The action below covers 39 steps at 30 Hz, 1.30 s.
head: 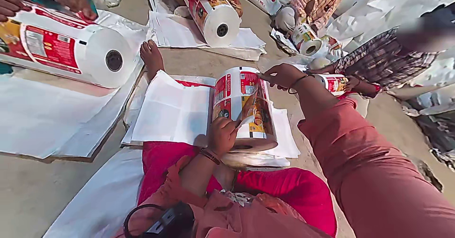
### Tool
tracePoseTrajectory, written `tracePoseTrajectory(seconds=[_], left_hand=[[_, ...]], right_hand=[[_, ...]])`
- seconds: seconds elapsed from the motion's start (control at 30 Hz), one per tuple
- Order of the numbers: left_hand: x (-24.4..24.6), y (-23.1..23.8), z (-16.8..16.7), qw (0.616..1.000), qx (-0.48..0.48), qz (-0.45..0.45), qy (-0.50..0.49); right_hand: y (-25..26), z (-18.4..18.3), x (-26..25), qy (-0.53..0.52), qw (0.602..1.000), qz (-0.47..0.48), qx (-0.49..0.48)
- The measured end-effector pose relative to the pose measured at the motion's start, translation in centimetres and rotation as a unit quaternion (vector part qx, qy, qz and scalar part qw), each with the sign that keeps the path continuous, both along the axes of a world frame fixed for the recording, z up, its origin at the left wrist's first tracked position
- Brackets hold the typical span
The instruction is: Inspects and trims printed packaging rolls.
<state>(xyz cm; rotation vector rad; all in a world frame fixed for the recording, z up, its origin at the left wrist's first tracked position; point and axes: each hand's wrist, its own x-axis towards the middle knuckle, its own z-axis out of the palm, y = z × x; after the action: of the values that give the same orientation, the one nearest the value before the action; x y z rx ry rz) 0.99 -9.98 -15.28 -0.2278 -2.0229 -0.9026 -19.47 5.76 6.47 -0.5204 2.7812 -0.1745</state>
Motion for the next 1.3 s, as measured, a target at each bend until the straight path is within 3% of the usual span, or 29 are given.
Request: tracePoseTrajectory(seconds=[0.13, 0.23, 0.37, 0.43, 0.53, 0.67, 0.83, 0.9, 1.03, 1.13, 1.2, 1.23, 1.3], left_hand=[[0.3, -0.1, 0.4, 0.999, 0.001, 0.009, -0.041], [1.2, -0.3, 2.4, 0.992, -0.012, 0.013, -0.123], [1.1, -0.2, 5.9, 0.979, -0.05, 0.036, -0.193], [0.6, 0.1, 7.4, 0.971, -0.091, 0.054, -0.216], [0.4, -0.3, 9.2, 0.963, -0.117, 0.103, -0.221], [1.2, -3.8, 8.3, 0.954, 0.002, 0.203, -0.22], [4.0, -11.9, 5.8, 0.868, 0.256, 0.339, -0.256], [6.0, -14.5, 2.7, 0.824, 0.313, 0.378, -0.283], [9.2, -17.0, -2.7, 0.748, 0.244, 0.405, -0.466], [8.2, -16.8, -1.6, 0.719, 0.183, 0.442, -0.503], [7.2, -15.5, 0.5, 0.741, 0.127, 0.475, -0.457], [6.3, -14.3, 2.0, 0.783, 0.095, 0.467, -0.401], [4.4, -11.7, 4.4, 0.887, 0.012, 0.349, -0.301]], right_hand=[[2.2, -0.5, 2.1, -0.026, 0.998, -0.006, -0.056], [4.5, -2.6, 7.4, -0.009, 0.978, -0.091, -0.188], [10.0, -8.8, 14.4, 0.02, 0.872, -0.2, -0.446], [13.0, -11.7, 16.6, 0.019, 0.816, -0.236, -0.527], [16.5, -15.6, 18.1, 0.026, 0.777, -0.277, -0.565], [19.6, -18.0, 17.4, 0.006, 0.743, -0.34, -0.577], [19.4, -17.4, 16.2, -0.004, 0.719, -0.33, -0.612], [19.2, -17.6, 15.9, -0.019, 0.715, -0.322, -0.621], [19.5, -17.3, 15.7, -0.023, 0.685, -0.317, -0.655], [19.9, -17.1, 16.1, -0.013, 0.661, -0.332, -0.673], [20.1, -17.1, 16.6, -0.013, 0.65, -0.353, -0.672], [20.1, -16.9, 16.6, -0.015, 0.647, -0.358, -0.673], [20.2, -16.7, 16.7, -0.02, 0.641, -0.358, -0.678]])
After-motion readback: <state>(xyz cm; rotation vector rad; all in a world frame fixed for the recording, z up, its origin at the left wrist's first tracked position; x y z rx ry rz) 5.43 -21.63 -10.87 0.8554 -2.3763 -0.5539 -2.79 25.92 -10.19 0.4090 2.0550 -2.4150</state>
